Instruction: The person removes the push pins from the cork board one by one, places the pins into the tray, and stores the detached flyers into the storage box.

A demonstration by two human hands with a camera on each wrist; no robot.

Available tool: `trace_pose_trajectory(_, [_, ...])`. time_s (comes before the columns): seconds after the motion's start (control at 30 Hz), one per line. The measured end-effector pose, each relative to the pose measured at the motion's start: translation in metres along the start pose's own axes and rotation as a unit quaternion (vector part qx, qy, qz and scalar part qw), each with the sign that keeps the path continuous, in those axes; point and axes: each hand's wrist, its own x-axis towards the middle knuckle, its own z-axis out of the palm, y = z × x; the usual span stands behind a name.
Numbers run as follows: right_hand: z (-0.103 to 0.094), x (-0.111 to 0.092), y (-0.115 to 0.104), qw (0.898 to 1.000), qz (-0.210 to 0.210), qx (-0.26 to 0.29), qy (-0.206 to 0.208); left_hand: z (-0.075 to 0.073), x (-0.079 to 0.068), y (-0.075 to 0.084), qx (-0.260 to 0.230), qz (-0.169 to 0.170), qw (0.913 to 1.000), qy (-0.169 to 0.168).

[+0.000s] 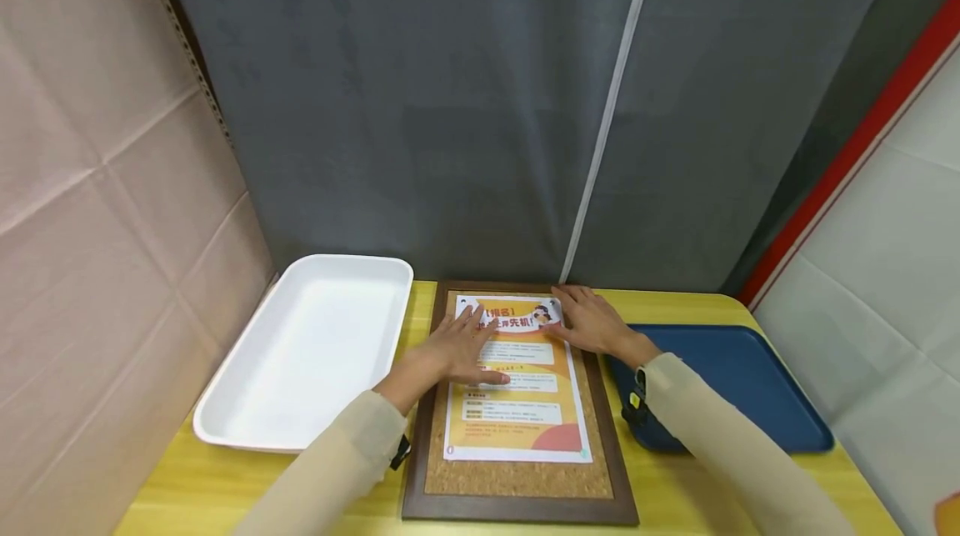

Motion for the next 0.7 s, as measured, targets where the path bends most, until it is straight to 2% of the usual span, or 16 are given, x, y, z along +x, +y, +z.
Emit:
trace_pose_trajectory(0.13, [0.003, 0.003, 0.001, 1.0, 0.012, 0.011, 0.0, 0.003, -0.003, 0.004, -0.022, -0.012, 0.9996, -0.013])
trace_pose_trajectory(0.37, [0.009, 0.008, 0.002, 0.999, 0.03, 0.032, 0.003, 0.013, -0.001, 0.006, -0.017, -0.021, 0.9995, -0.018])
trace_pose_trajectory(0.7, [0.017, 0.016, 0.011, 0.993, 0.045, 0.098, 0.039, 0.013, -0.002, 0.009, -0.014, -0.021, 0.9992, -0.03])
